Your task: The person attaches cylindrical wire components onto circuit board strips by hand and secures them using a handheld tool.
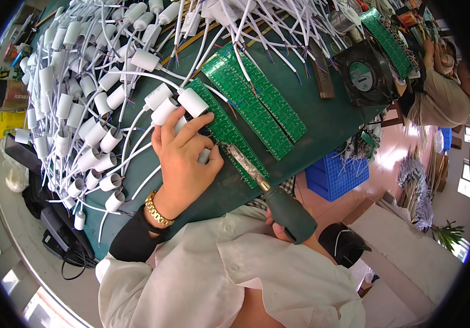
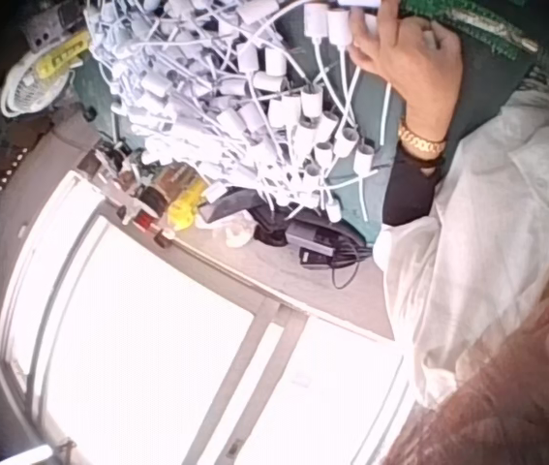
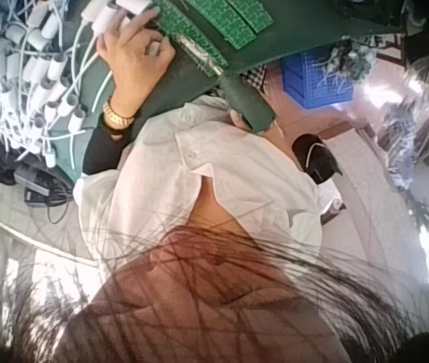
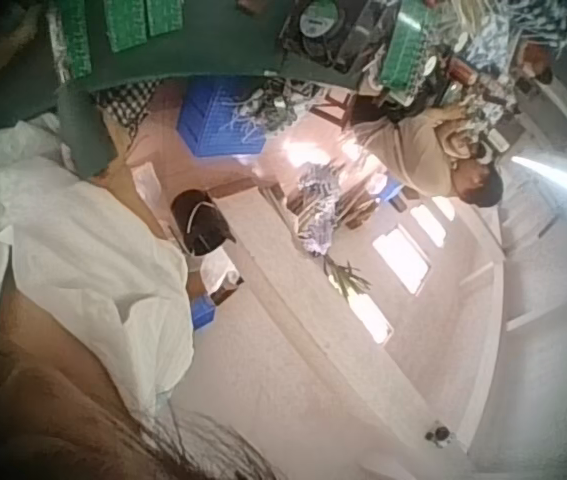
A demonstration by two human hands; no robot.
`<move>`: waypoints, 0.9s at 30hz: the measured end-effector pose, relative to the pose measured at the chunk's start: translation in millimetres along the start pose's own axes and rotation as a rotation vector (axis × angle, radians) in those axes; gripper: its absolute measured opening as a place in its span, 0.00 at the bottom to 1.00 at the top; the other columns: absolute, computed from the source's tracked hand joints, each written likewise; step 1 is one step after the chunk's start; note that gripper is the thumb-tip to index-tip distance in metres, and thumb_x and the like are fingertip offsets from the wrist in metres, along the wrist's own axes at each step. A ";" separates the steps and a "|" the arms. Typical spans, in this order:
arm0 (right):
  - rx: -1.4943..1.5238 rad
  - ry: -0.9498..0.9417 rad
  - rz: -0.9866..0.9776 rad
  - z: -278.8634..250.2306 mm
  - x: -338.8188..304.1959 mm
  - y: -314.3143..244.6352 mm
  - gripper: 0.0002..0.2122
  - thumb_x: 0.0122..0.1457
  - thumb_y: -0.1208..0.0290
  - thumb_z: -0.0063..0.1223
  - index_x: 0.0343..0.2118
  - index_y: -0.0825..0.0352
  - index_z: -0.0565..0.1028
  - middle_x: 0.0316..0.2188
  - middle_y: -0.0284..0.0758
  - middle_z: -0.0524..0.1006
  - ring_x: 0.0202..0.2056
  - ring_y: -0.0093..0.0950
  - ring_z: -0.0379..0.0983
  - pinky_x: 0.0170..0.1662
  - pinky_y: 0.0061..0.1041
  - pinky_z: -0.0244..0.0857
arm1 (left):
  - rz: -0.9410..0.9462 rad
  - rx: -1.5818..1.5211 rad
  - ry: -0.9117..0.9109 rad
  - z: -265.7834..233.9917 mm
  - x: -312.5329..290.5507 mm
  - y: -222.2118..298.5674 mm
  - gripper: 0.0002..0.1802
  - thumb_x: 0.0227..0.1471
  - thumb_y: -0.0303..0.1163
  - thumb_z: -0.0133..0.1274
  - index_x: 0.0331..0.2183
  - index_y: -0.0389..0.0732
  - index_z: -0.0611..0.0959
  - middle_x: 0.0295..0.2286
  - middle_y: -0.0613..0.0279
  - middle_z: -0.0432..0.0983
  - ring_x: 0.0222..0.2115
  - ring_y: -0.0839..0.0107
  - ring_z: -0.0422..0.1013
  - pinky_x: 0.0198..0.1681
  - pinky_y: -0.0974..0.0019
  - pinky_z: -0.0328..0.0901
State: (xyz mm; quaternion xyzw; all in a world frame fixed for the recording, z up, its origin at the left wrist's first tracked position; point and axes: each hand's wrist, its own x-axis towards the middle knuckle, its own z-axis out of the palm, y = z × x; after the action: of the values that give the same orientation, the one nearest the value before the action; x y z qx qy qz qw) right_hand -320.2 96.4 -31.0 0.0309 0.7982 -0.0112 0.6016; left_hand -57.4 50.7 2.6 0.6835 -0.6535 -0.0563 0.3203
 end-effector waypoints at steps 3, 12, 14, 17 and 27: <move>-0.375 -0.458 -1.061 -22.3 -14.8 17.7 0.16 0.48 0.63 0.61 0.36 0.70 0.74 0.30 0.36 0.75 0.30 0.26 0.73 0.34 0.22 0.67 | 0.005 -0.015 0.012 0.5 0.7 -4.0 0.07 0.32 0.23 0.60 0.17 0.43 0.78 0.45 0.70 0.78 0.55 0.53 0.62 0.56 0.44 0.49; -0.463 -0.906 -1.112 -38.5 2.0 -0.3 0.25 0.58 0.52 0.55 0.47 0.70 0.67 0.37 0.37 0.72 0.38 0.24 0.72 0.39 0.25 0.67 | 0.002 -0.015 0.001 -0.1 -0.9 -2.8 0.06 0.32 0.23 0.60 0.17 0.42 0.78 0.45 0.69 0.78 0.56 0.54 0.62 0.57 0.45 0.48; -0.482 -0.895 -1.119 -39.5 0.6 -1.4 0.25 0.58 0.51 0.55 0.46 0.69 0.68 0.37 0.36 0.72 0.37 0.24 0.72 0.39 0.25 0.67 | 0.003 -0.020 0.000 -0.4 -0.3 -3.4 0.06 0.32 0.23 0.60 0.17 0.42 0.78 0.45 0.69 0.78 0.56 0.54 0.62 0.57 0.45 0.48; -0.538 -0.866 -1.138 -40.8 -2.3 -4.0 0.25 0.57 0.50 0.55 0.45 0.69 0.69 0.36 0.36 0.73 0.37 0.24 0.72 0.39 0.25 0.67 | 0.005 -0.026 0.005 -0.7 0.4 -3.5 0.06 0.32 0.23 0.60 0.17 0.42 0.78 0.45 0.69 0.78 0.56 0.54 0.62 0.57 0.44 0.48; -0.651 -0.773 -1.188 -36.3 4.0 -6.1 0.24 0.56 0.48 0.56 0.42 0.68 0.71 0.35 0.35 0.74 0.35 0.23 0.73 0.39 0.25 0.68 | -0.008 -0.028 0.004 0.1 -1.1 -5.6 0.06 0.32 0.23 0.60 0.17 0.43 0.78 0.45 0.69 0.78 0.56 0.54 0.62 0.57 0.44 0.48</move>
State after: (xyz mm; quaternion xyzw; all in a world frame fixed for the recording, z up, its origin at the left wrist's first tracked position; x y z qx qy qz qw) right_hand -356.5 92.5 -24.9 -0.5859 0.3778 -0.1069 0.7089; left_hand -52.8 51.4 -0.7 0.6815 -0.6494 -0.0654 0.3311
